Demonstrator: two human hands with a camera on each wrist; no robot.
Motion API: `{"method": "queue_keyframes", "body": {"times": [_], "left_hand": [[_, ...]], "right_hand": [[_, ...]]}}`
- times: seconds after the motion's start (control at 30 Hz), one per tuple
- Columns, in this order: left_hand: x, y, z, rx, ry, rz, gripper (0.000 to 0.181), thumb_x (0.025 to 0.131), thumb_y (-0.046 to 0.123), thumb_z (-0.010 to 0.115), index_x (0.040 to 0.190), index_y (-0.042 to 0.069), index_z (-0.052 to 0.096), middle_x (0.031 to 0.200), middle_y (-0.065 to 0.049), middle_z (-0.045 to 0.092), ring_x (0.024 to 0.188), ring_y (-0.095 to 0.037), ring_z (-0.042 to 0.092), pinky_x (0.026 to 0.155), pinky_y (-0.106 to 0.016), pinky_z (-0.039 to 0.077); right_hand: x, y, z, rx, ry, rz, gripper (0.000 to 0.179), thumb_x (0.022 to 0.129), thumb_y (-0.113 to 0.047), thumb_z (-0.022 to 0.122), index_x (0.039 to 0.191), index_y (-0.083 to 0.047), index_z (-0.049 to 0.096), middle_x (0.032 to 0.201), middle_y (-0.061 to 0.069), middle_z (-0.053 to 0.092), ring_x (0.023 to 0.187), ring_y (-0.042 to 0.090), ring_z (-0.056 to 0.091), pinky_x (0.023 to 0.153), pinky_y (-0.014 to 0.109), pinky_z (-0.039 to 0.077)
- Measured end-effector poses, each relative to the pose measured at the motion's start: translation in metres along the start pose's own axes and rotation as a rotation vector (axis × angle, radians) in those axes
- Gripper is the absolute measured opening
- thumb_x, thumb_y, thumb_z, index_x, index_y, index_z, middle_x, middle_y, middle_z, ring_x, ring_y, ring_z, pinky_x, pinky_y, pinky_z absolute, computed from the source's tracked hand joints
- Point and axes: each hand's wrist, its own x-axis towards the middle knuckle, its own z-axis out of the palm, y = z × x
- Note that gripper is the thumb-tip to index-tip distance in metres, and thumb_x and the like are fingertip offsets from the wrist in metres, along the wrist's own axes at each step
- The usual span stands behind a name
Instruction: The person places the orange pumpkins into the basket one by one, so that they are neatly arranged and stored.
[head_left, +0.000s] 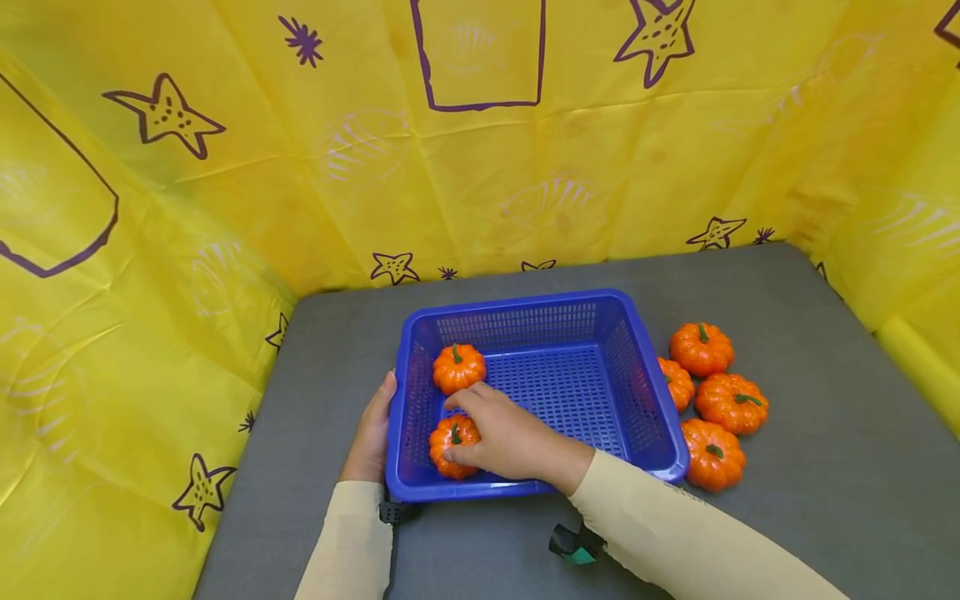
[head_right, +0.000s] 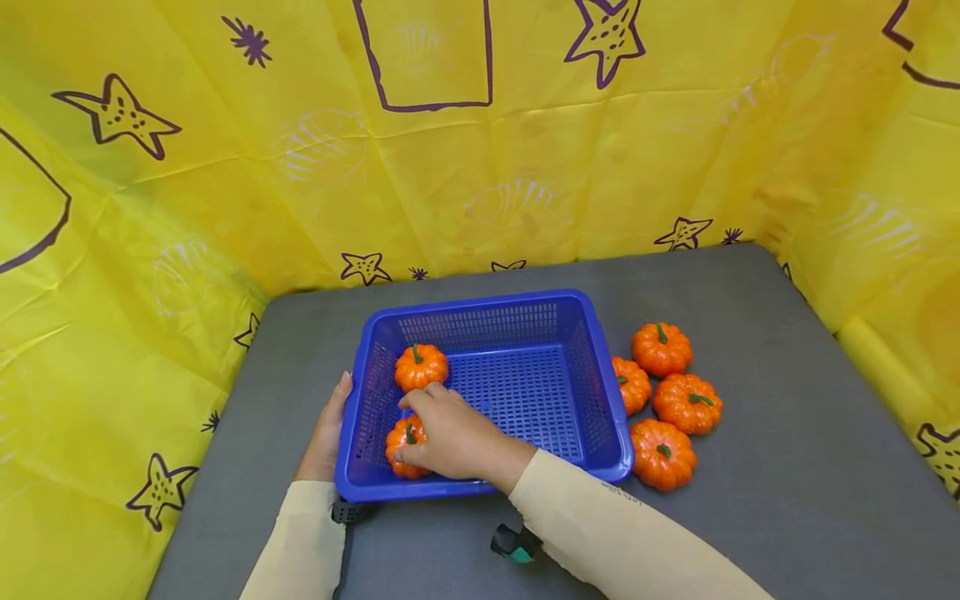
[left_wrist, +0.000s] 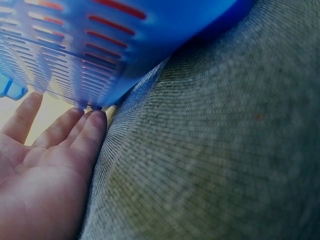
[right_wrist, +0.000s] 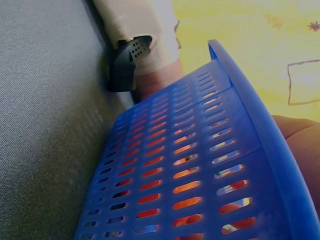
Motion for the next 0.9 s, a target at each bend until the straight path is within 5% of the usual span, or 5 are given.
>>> {"method": "queue_keyframes", "body": {"times": [0.9], "left_hand": [[0.0, 0.0, 0.001, 0.026, 0.02, 0.006, 0.07, 0.109, 0.066, 0.05, 0.158, 0.015, 0.049, 0.132, -0.012, 0.07, 0.11, -0.025, 0.071, 0.093, -0.042, 0.061]], "right_hand": [[-0.022, -0.001, -0.017, 0.182, 0.091, -0.077, 0.051, 0.1, -0.032, 0.083, 0.143, -0.012, 0.064, 0.141, 0.005, 0.062, 0.126, 0.03, 0.062, 0.107, 0.048, 0.052]]}}
